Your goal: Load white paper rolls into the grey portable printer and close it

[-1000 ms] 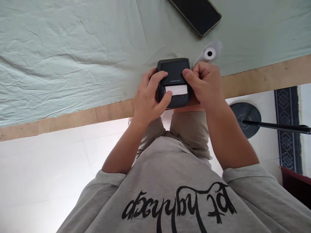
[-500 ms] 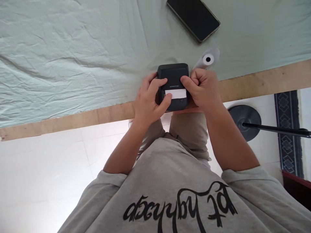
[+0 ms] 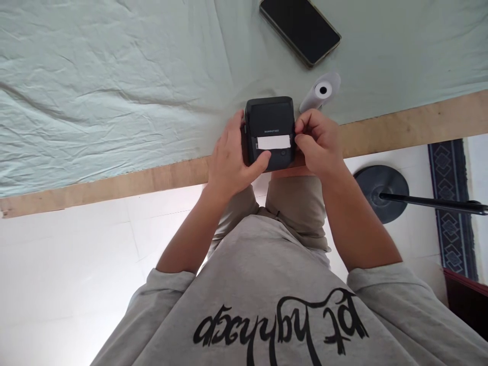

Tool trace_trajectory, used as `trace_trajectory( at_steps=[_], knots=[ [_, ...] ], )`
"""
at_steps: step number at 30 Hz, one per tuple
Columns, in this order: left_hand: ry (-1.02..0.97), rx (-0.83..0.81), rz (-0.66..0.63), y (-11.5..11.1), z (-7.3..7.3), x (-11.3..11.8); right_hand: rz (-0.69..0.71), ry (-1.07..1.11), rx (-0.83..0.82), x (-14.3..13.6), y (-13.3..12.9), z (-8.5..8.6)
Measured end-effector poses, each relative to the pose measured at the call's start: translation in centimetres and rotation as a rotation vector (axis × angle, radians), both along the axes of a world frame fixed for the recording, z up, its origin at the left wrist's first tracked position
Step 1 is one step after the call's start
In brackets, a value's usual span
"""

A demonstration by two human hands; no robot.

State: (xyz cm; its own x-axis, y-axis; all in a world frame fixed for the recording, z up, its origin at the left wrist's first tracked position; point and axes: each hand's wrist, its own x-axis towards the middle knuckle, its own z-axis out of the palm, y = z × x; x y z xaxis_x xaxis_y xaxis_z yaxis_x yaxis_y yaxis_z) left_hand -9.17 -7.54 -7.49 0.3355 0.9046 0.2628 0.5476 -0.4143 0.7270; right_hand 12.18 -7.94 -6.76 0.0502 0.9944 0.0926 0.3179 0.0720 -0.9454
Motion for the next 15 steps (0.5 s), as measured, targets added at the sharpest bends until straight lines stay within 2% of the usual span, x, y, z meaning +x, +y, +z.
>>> trace_trajectory(
  at_steps=[5, 15],
  knots=[
    [0.154, -0.018, -0.056, -0.5, 0.0, -0.4, -0.012, 0.011, 0.024, 0.0, -0.1, -0.3],
    [0.219, 0.086, 0.007, -1.1, -0.9, 0.0, -0.102, -0.097, 0.031, -0.3, 0.1, -0.4]
  ],
)
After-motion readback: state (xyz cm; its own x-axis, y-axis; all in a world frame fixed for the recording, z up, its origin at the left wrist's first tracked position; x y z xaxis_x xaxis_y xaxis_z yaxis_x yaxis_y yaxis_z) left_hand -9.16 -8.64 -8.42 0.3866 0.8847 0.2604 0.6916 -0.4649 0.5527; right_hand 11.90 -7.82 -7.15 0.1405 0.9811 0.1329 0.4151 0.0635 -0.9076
